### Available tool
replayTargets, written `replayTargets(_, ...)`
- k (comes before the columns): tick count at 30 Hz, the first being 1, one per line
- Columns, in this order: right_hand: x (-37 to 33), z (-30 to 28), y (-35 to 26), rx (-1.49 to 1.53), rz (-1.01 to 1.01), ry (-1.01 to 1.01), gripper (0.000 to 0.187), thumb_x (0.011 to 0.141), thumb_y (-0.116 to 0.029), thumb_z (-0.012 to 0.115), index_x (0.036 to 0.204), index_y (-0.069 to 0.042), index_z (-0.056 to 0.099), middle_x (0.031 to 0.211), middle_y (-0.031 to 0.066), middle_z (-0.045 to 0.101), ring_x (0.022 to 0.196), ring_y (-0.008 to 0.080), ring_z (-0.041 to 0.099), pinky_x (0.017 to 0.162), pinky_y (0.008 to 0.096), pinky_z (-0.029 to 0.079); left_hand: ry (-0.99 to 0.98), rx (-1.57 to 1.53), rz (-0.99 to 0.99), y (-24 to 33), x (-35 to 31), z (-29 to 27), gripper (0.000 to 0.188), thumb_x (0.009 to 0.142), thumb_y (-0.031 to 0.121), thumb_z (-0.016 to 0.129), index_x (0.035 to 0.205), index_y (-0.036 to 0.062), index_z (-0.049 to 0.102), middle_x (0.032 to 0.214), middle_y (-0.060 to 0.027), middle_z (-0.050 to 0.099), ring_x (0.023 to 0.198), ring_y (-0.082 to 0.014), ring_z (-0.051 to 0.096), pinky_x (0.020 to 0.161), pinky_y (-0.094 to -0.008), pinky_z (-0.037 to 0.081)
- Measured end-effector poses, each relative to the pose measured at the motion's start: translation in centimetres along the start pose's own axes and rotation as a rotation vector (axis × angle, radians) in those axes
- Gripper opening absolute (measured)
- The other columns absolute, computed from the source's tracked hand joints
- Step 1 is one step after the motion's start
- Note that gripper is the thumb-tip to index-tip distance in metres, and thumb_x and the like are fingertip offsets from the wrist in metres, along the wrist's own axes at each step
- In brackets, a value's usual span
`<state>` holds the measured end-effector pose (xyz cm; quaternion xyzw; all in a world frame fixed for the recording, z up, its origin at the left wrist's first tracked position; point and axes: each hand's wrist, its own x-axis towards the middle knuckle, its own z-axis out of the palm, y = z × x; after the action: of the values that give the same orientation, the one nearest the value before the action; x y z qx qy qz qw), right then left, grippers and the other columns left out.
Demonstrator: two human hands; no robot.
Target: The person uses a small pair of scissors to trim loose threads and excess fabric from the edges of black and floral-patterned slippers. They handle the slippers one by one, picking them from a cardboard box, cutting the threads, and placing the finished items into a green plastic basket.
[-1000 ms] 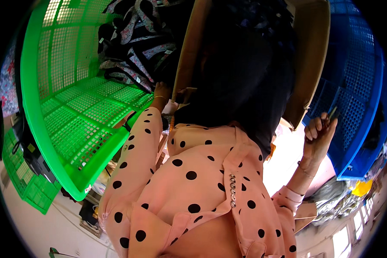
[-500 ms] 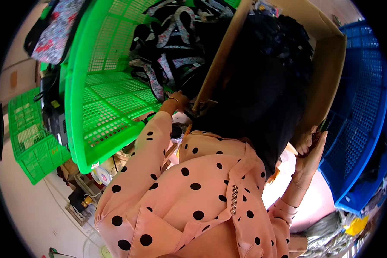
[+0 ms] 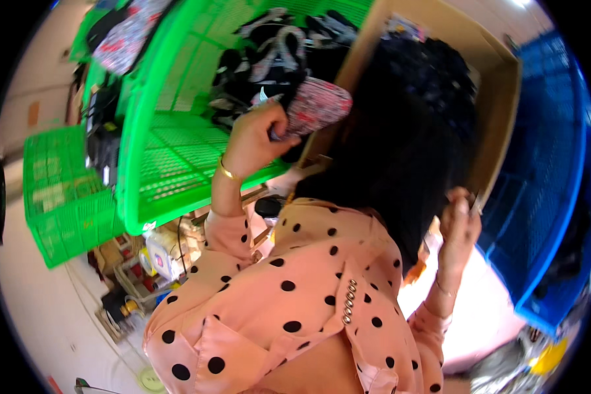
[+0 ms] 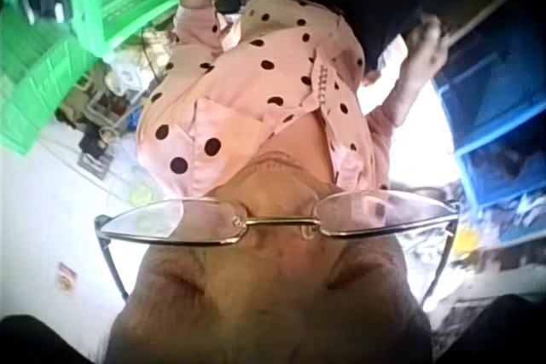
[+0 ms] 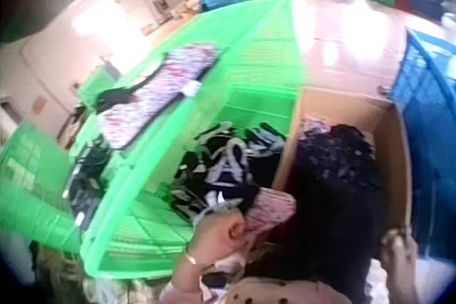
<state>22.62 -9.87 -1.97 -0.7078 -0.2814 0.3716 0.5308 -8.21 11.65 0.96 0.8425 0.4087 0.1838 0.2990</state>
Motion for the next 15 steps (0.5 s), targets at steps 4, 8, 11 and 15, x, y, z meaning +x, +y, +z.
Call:
replayTargets(4, -1.1, 1.4, -2.3, -0.197, -0.192, -0.019, 0.026, 0.094, -0.019, 0.059, 0.111, 0.000, 0.060, 0.070, 0.0006, 0.056, 0.061, 0.0050, 0.047, 0.055, 0.0204, 0.037, -0.124, -0.257, 0.361, 7.4, -0.4, 8.5, 0.015, 0.073, -0.001, 0.064, 0.082, 0.0069, 0.056, 0.081, -0.0085, 0.058, 0.077, -0.0308, 0.059, 0.068, -0.0377, 0.048)
replayTargets(8, -1.5, 0.8, 0.9, -0.282, -0.178, -0.052, 0.033, 0.089, -0.015, 0.069, 0.113, 0.004, 0.058, 0.081, 0.0065, 0.064, 0.070, 0.0083, 0.052, 0.064, 0.0235, 0.045, -0.106, -0.085, 0.498, 9.3, -3.1, 15.1, 0.014, 0.073, 0.006, 0.063, 0.086, 0.0082, 0.060, 0.090, -0.0063, 0.061, 0.075, -0.0243, 0.058, 0.060, -0.0319, 0.050)
replayTargets(11, -1.8, 0.7, 3.4, -0.162, -0.052, -0.003, 0.042, 0.086, -0.019, 0.074, 0.112, 0.007, 0.056, 0.072, 0.0045, 0.057, 0.066, 0.0073, 0.048, 0.061, 0.0228, 0.043, -0.152, 0.042, 0.577, 9.7, -4.2, 17.1, 0.016, 0.072, 0.013, 0.063, 0.087, 0.0092, 0.061, 0.095, -0.0064, 0.062, 0.074, -0.0206, 0.058, 0.055, -0.0300, 0.049)
replayTargets(15, -1.5, 1.1, 2.9, -0.222, 0.033, 0.033, 0.031, 0.087, -0.020, 0.073, 0.102, 0.004, 0.060, 0.069, 0.0005, 0.053, 0.065, 0.0040, 0.044, 0.057, 0.0212, 0.039, -0.272, 0.152, 0.713, 9.7, -5.4, 17.7, 0.017, 0.075, 0.013, 0.063, 0.091, 0.0086, 0.062, 0.101, -0.0084, 0.065, 0.075, -0.0199, 0.059, 0.054, -0.0282, 0.049)
